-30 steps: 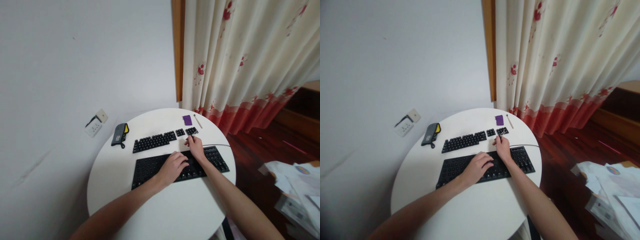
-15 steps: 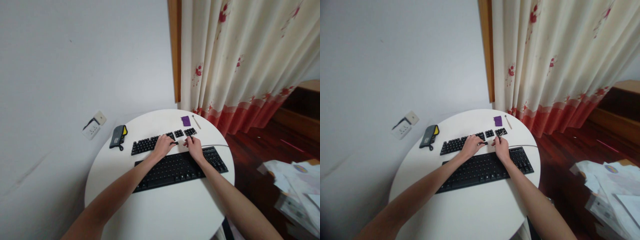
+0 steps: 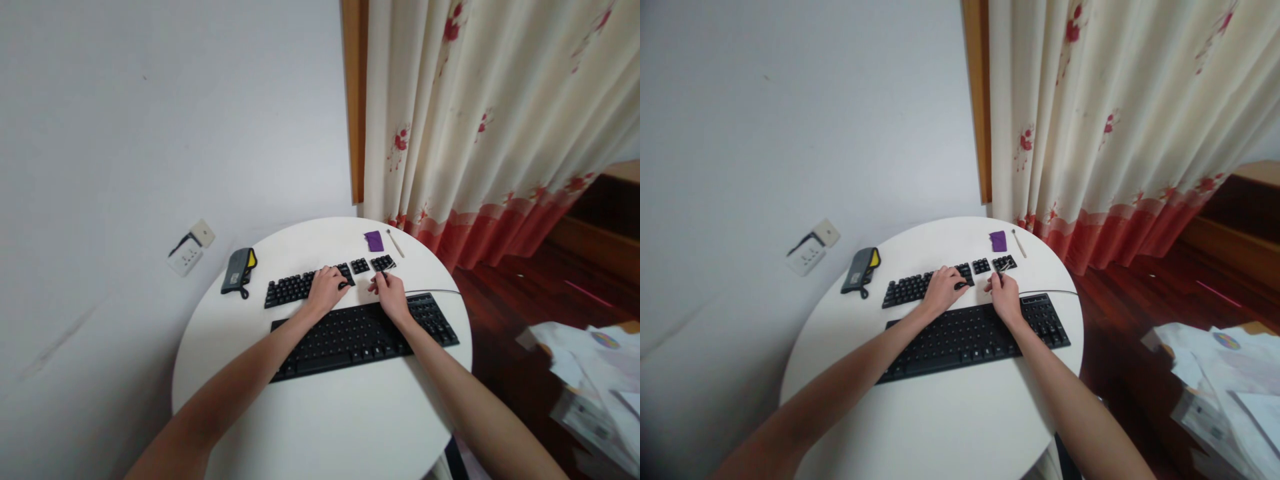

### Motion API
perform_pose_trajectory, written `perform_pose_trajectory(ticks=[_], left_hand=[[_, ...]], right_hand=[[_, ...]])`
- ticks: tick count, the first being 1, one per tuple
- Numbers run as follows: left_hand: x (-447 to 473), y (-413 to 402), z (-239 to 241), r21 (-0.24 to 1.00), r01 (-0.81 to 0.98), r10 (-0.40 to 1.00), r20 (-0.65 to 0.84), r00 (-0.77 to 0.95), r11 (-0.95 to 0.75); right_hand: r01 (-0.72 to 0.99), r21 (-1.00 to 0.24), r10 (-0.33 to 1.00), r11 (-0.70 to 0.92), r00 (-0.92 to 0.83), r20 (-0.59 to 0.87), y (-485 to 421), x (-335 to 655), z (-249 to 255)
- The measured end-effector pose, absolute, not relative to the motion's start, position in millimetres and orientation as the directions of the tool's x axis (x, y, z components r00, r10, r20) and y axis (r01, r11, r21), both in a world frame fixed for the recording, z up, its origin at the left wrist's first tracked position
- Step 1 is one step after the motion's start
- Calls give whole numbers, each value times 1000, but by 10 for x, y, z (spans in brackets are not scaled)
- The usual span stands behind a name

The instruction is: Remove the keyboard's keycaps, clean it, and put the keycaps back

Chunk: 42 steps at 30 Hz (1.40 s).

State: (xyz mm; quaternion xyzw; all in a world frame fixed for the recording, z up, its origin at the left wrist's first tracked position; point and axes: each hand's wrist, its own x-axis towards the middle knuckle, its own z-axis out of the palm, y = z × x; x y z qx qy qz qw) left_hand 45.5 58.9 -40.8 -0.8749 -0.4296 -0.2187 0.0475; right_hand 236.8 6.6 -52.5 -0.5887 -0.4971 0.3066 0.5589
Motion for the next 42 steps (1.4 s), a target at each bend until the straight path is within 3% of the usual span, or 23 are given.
perform_pose_trajectory(ticks=[9, 19, 23, 28, 35, 42], left_hand=[[448, 599, -415, 91, 787, 739, 425, 523, -610], [437, 573, -273, 160, 795, 766, 432, 476, -585], [382, 503, -63, 217, 810, 792, 450, 412, -545], [308, 209, 85, 263, 736, 769, 375, 517, -624], [554, -345, 122, 411, 599, 718, 259, 647, -687], [943, -530, 0, 499, 518, 673, 197, 713, -695]], right_hand=[[225, -967, 930, 122, 314, 191, 80, 2369, -539], [163, -976, 925, 142, 330, 190, 74, 2335, -504], [57, -971, 882, 231, 409, 234, 53, 2484, -306], [69, -948, 796, 312, 525, 301, -184, 2964, -9], [320, -909, 926, 269, 173, 335, -745, 3203, -82], [448, -808, 924, 382, -165, 344, -868, 3206, -181]])
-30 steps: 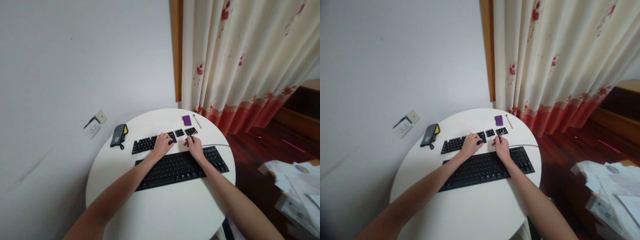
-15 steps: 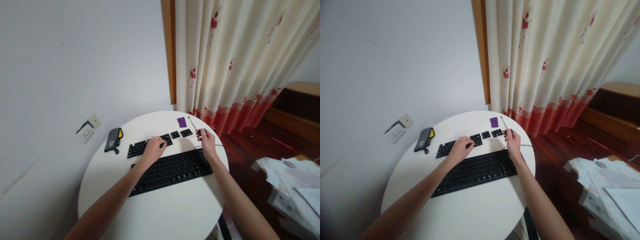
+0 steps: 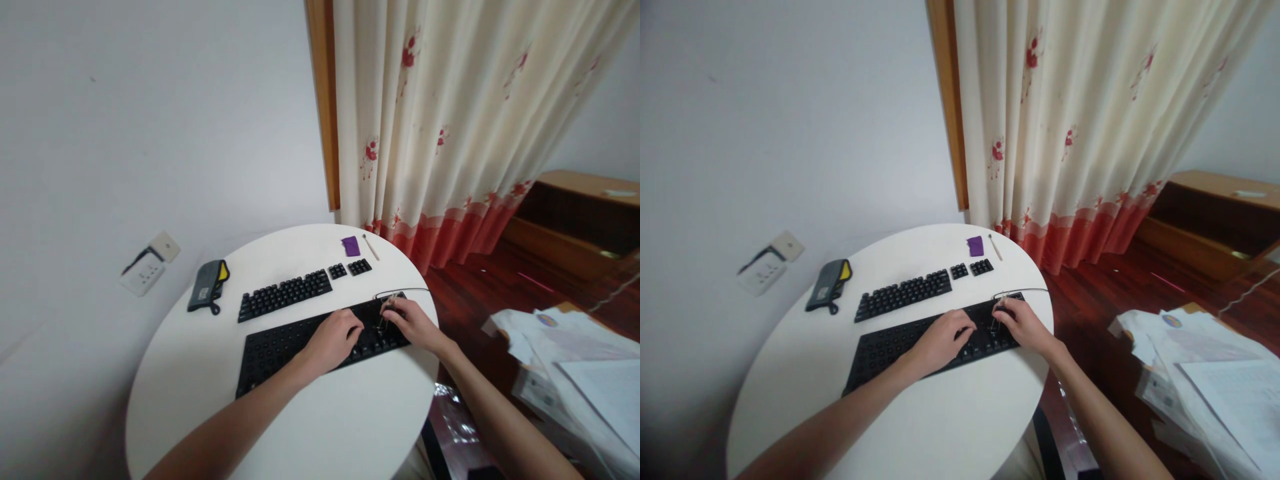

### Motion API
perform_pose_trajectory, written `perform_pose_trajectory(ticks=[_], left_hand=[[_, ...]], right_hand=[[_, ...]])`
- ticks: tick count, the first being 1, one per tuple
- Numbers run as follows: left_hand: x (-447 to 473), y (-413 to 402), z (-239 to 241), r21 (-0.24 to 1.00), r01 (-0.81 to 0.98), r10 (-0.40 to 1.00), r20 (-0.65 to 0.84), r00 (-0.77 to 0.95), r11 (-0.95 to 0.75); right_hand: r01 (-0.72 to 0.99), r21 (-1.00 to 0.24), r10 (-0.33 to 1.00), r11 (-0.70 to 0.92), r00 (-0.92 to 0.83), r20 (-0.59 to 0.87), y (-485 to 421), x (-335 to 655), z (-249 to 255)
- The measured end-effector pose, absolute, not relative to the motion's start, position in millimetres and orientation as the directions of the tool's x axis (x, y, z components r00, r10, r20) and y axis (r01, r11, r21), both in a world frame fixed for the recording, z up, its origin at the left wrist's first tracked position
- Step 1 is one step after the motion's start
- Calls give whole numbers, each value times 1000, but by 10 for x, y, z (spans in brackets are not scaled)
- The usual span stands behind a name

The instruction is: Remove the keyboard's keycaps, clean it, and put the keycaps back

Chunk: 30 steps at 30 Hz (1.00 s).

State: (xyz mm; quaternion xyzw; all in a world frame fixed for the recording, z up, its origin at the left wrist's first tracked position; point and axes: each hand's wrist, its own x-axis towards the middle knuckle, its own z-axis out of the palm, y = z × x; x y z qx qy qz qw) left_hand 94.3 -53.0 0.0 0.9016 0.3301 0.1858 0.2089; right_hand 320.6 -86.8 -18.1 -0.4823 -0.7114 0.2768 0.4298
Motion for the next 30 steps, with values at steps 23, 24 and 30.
perform_pose_trajectory(ticks=[23, 24, 30], left_hand=[[1119, -570, -323, 748, 417, 792, 233, 564, -517], [1120, -561, -316, 761, 409, 805, 242, 542, -504], [1079, -505, -246, 789, 371, 853, 342, 395, -489]], right_hand=[[466, -861, 970, 206, 21, 244, -757, 3016, -278], [463, -859, 965, 219, 29, 261, -742, 2984, -243], [399, -877, 935, 267, 114, 336, -677, 2723, -75]])
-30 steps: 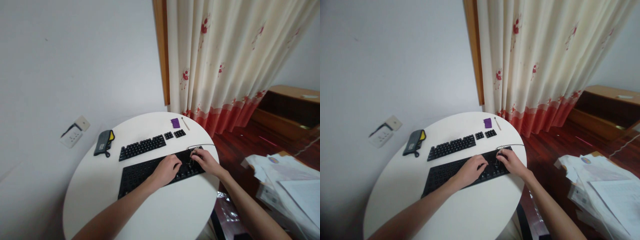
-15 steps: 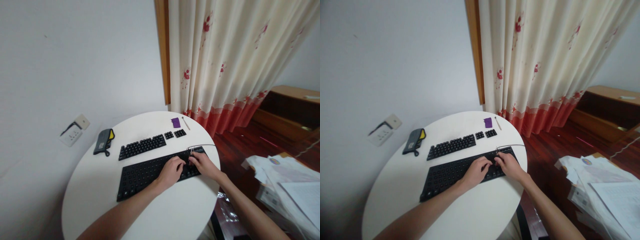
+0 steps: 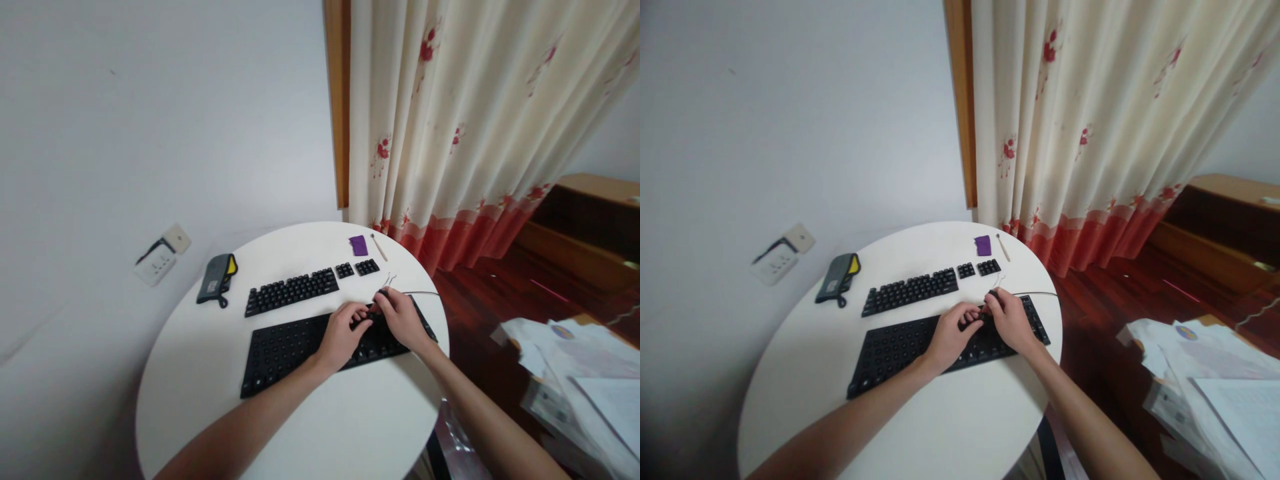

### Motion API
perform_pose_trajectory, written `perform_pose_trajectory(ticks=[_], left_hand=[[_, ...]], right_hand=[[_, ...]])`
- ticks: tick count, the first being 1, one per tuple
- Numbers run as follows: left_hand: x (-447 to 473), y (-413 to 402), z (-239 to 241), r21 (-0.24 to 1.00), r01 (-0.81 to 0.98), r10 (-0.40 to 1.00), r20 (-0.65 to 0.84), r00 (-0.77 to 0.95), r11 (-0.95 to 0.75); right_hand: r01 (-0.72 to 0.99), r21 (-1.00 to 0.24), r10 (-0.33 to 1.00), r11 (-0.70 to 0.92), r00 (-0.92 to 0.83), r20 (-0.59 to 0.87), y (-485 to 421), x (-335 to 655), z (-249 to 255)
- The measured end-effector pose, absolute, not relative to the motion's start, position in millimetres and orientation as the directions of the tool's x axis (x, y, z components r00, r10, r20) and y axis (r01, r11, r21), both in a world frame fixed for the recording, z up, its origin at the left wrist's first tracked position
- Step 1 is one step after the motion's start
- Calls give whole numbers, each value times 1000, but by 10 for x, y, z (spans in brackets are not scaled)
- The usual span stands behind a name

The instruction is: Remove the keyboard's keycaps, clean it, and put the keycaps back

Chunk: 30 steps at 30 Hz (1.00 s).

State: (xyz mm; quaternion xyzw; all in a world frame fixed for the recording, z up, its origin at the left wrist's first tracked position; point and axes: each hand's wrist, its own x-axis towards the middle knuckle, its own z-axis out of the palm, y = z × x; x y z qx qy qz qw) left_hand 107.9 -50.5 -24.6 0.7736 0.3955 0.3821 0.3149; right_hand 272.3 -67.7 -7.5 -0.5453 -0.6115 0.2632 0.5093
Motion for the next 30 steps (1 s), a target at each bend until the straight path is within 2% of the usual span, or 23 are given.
perform_pose_trajectory(ticks=[4, 8, 14, 17, 21, 25, 27, 30], left_hand=[[1035, -501, -227, 744, 379, 816, 382, 434, -550], [1003, -498, -247, 694, 419, 791, 377, 483, -586], [988, -504, -200, 400, 573, 697, 360, 620, -716], [1000, -551, -152, 307, 614, 686, 350, 638, -727], [999, -557, -34, 315, 575, 655, 397, 642, -755], [1001, -227, 69, 380, 657, 749, 461, 475, -651], [1016, 44, 52, 362, 744, 807, 436, 397, -562], [1043, 417, -61, 308, 809, 853, 335, 401, -501]], right_hand=[[339, -906, 928, 255, 178, 328, -637, 2624, -148], [359, -906, 936, 223, 183, 302, -609, 2604, -255], [364, -907, 949, 209, 150, 279, -588, 2605, -323], [371, -901, 940, 224, 162, 300, -592, 2604, -339], [344, -915, 930, 213, 214, 298, -597, 2626, -358], [302, -936, 931, 181, 253, 262, -576, 2656, -406], [288, -941, 933, 178, 255, 254, -565, 2663, -432], [275, -945, 933, 175, 260, 248, -558, 2667, -454]])
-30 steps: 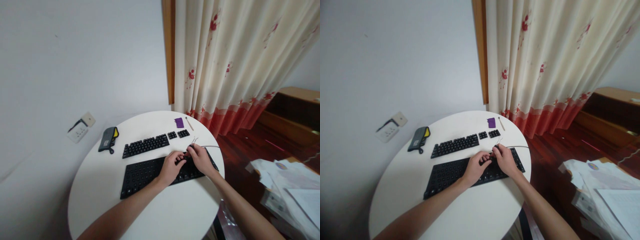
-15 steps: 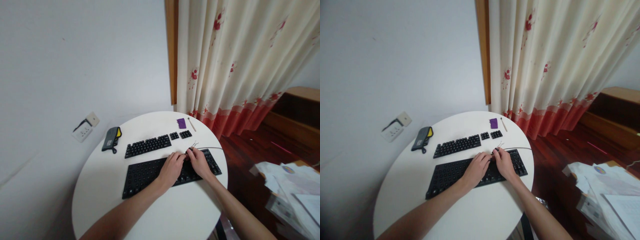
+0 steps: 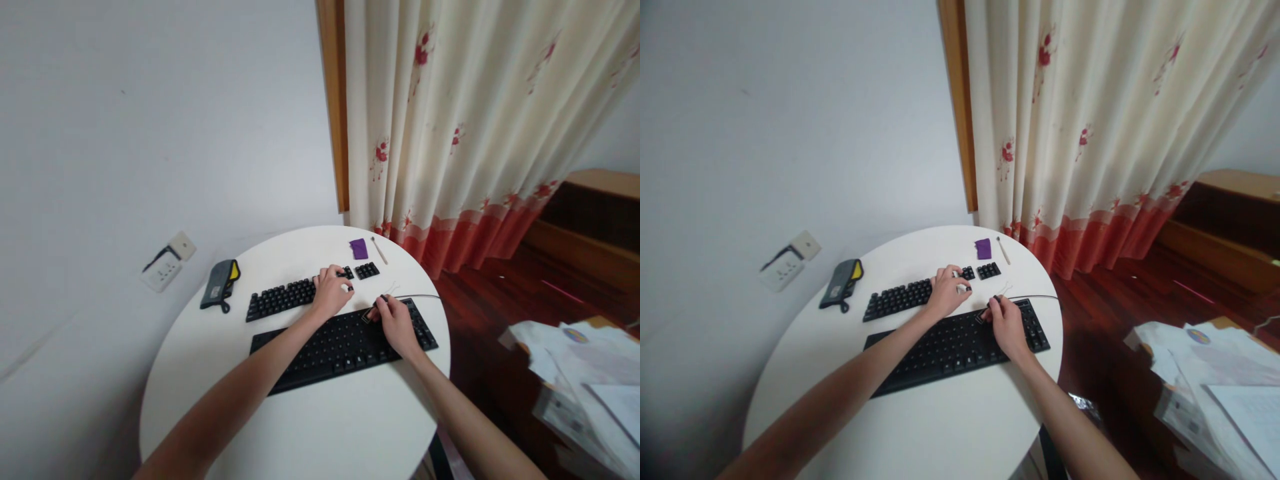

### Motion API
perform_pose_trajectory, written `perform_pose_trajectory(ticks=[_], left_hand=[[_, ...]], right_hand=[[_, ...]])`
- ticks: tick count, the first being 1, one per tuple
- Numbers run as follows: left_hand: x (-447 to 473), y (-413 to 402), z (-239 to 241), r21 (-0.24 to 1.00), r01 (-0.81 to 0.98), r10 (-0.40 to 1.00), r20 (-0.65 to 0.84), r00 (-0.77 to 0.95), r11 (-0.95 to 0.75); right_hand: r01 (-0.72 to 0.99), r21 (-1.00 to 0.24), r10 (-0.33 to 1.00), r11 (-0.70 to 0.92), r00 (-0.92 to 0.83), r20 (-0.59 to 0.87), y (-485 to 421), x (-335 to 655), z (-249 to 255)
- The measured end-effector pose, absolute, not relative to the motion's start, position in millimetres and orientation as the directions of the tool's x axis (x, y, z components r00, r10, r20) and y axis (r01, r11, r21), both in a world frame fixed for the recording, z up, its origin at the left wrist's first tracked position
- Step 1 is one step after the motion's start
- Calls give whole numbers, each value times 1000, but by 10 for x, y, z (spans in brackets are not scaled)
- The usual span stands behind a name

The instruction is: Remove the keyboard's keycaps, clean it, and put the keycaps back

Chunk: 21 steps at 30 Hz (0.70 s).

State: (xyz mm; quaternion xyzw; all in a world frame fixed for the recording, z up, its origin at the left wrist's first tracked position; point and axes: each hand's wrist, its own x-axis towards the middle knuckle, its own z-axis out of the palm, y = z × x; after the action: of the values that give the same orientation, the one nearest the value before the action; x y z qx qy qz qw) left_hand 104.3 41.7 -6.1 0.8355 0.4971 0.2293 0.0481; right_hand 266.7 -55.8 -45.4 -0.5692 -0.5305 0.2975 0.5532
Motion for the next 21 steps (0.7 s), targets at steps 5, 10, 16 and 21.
perform_pose_trajectory(ticks=[5, 10, 16, 21], left_hand=[[1045, 705, -270, 284, 843, 887, 226, 403, -456], [1040, 774, -320, 289, 853, 900, 184, 396, -435], [1059, 826, -336, 299, 855, 906, 154, 395, -424], [1066, 838, -355, 313, 854, 910, 152, 386, -415]], right_hand=[[277, -943, 931, 184, 259, 258, -567, 2672, -449], [283, -940, 929, 190, 258, 266, -571, 2676, -463], [278, -943, 929, 182, 265, 258, -575, 2679, -461], [272, -945, 926, 182, 275, 258, -583, 2670, -445]])
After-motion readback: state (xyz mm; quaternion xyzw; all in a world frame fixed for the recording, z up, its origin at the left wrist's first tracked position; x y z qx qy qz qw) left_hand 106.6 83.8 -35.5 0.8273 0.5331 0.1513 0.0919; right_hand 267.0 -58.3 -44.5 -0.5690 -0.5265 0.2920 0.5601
